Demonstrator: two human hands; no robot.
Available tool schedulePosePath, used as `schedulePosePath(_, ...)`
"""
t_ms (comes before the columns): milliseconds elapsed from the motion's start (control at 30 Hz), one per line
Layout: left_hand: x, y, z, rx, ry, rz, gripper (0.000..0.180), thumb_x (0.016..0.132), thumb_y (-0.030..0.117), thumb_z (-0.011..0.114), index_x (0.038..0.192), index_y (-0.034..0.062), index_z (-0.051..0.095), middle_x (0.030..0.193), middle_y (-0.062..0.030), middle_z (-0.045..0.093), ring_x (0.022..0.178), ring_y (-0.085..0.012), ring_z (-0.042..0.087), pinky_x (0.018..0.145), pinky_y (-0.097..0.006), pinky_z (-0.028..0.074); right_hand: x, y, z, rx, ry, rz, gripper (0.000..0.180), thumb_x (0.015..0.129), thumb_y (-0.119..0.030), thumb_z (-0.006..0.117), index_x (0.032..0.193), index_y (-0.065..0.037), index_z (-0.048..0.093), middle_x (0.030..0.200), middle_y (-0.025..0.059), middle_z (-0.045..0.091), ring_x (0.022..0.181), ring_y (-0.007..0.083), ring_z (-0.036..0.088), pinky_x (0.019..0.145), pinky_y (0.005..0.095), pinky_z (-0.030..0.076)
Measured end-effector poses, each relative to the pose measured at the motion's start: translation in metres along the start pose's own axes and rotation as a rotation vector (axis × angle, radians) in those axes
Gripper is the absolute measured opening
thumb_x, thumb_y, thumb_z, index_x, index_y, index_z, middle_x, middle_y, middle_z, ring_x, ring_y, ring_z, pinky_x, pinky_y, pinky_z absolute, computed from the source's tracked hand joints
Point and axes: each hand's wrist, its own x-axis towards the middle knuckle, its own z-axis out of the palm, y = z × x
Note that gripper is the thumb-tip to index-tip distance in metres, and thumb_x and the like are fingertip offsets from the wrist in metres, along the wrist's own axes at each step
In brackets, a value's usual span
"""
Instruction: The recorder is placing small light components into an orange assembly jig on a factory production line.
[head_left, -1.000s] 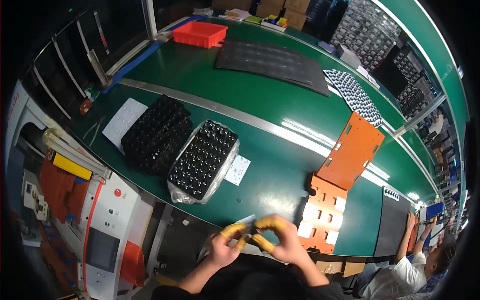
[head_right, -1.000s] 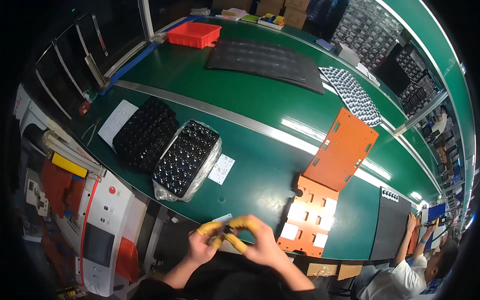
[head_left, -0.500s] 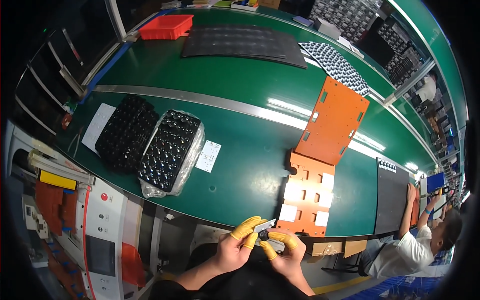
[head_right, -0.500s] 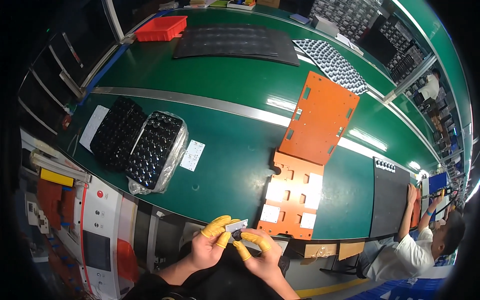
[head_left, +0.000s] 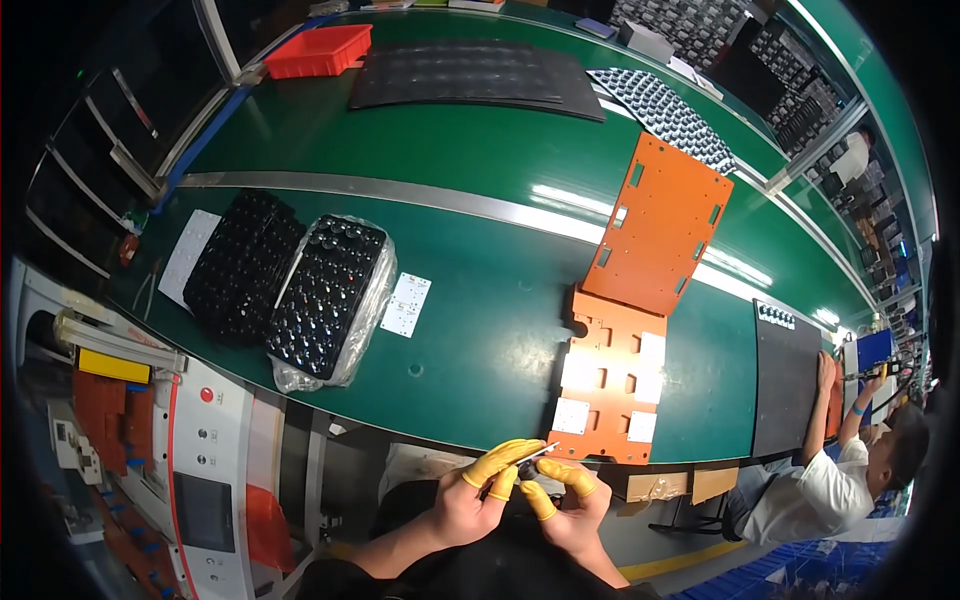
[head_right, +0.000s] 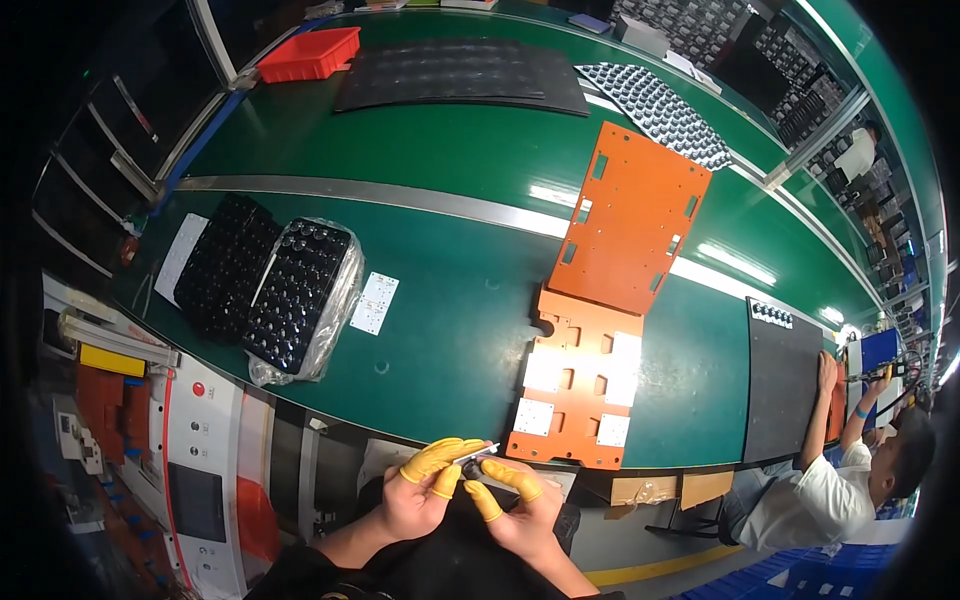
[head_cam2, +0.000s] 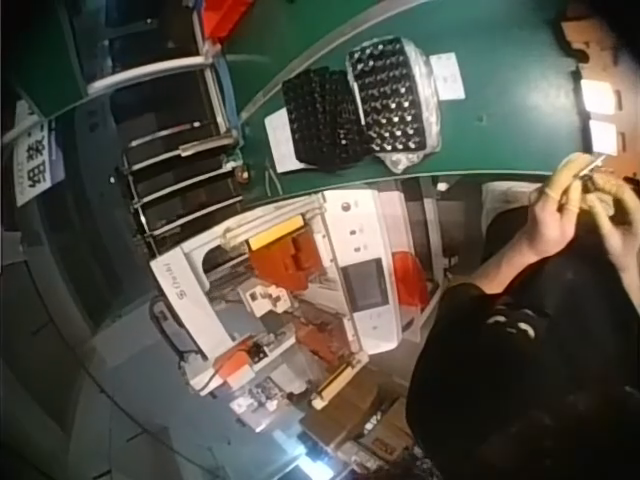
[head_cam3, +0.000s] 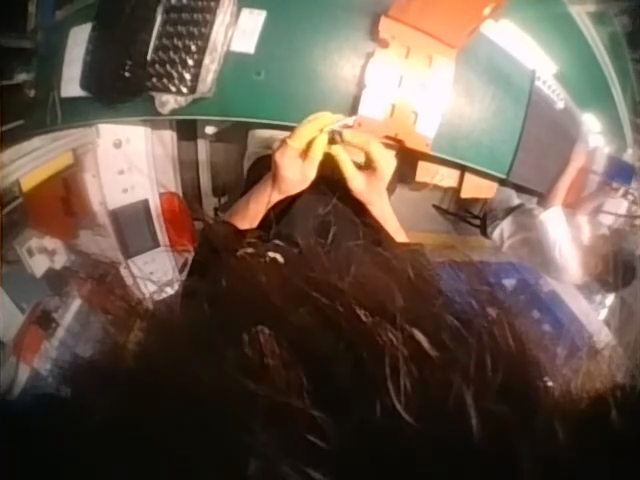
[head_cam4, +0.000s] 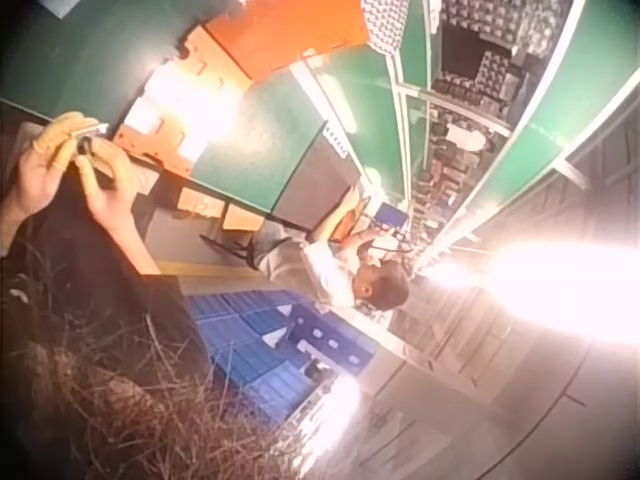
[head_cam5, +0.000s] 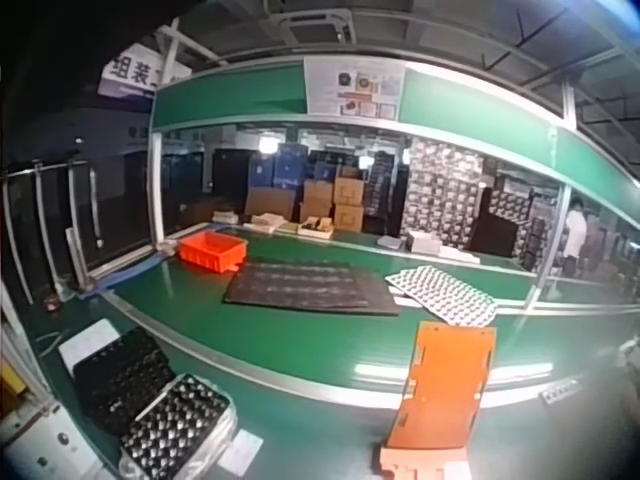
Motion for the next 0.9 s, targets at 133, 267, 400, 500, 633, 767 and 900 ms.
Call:
schedulePosePath(133, -0.003, -0.005, 0.002, -0.038, -0.004, 0.034, 0.034, 0.093, -0.008, 0.047, 0.128, -0.01, 0.047, 0.123, -0.025, 0.06, 0.114, -0.0304, 0.061, 0.096, -0.036, 0.05, -0.007, 0.005, 0.003, 0.177, 0.04, 0.163, 0.028, 0.076, 0.002, 0.076, 0.102, 0.004, 0.065, 0.097, 0.0146, 0.07, 0.088, 0.021, 0.069, 0.08, 0.0296, 0.054)
schedulePosePath(267, -0.003, 0.001, 0.004, 0.04, 0.041, 0.024, 0.042, 0.087, -0.006, 0.062, 0.127, -0.0091, 0.05, 0.12, -0.0213, 0.063, 0.109, -0.0254, 0.064, 0.091, -0.032, 0.052, -0.003, -0.003, 0.007, 0.69, 0.125, 0.495, 0.019, 0.085, 0.003, 0.069, 0.103, 0.004, 0.064, 0.098, 0.0114, 0.069, 0.09, 0.0167, 0.067, 0.084, 0.0285, 0.052)
schedulePosePath(400, -0.007, -0.007, 0.006, 0.139, 0.057, 0.043, 0.048, 0.082, -0.004, 0.07, 0.126, -0.0082, 0.052, 0.117, -0.0174, 0.066, 0.104, -0.0209, 0.066, 0.087, -0.03, 0.054, -0.008, 0.002, 0.009, 0.649, 0.145, 0.511, 0.014, 0.089, 0.002, 0.064, 0.103, 0.004, 0.064, 0.095, 0.0114, 0.068, 0.085, 0.0159, 0.066, 0.079, 0.0272, 0.053)
schedulePosePath(500, -0.007, -0.004, 0.013, -0.23, 0.182, -0.096, 0.038, 0.083, -0.006, 0.067, 0.12, -0.0077, 0.057, 0.117, -0.016, 0.065, 0.103, -0.0211, 0.065, 0.088, -0.031, 0.054, -0.003, -0.002, 0.003, 0.615, 0.082, 0.503, 0.013, 0.09, 0.0, 0.064, 0.102, 0.004, 0.064, 0.089, 0.0091, 0.067, 0.08, 0.0139, 0.065, 0.078, 0.0264, 0.052)
schedulePosePath(633, 0.002, -0.007, 0.011, -0.651, 0.257, -0.23, 0.023, 0.089, -0.009, 0.059, 0.112, -0.0063, 0.062, 0.111, -0.0083, 0.065, 0.101, -0.019, 0.063, 0.086, -0.033, 0.054, 0.006, 0.001, -0.01, 0.433, 0.053, 0.557, 0.014, 0.087, -0.004, 0.066, 0.099, 0.003, 0.063, 0.082, 0.0041, 0.062, 0.074, 0.0111, 0.06, 0.074, 0.0247, 0.049)
schedulePosePath(767, 0.004, -0.021, 0.007, 0.142, 0.023, 0.018, 0.025, 0.085, -0.003, 0.064, 0.11, -0.0034, 0.063, 0.111, -0.0177, 0.063, 0.099, -0.0283, 0.066, 0.085, -0.035, 0.053, 0.015, 0.006, -0.015, 0.028, -0.206, 0.343, 0.022, 0.084, -0.007, 0.07, 0.102, 0.002, 0.063, 0.086, 0.0048, 0.061, 0.079, 0.0116, 0.059, 0.071, 0.0258, 0.048)
schedulePosePath(900, 0.009, -0.017, 0.014, 0.264, 0.031, 0.117, 0.025, 0.079, 0.005, 0.071, 0.103, -0.001, 0.066, 0.1, -0.0165, 0.067, 0.092, -0.0303, 0.066, 0.082, -0.036, 0.053, 0.003, 0.021, -0.018, 0.18, -0.167, 0.484, 0.019, 0.086, -0.008, 0.07, 0.101, 0.002, 0.063, 0.087, 0.0042, 0.062, 0.079, 0.0103, 0.059, 0.071, 0.0251, 0.048)
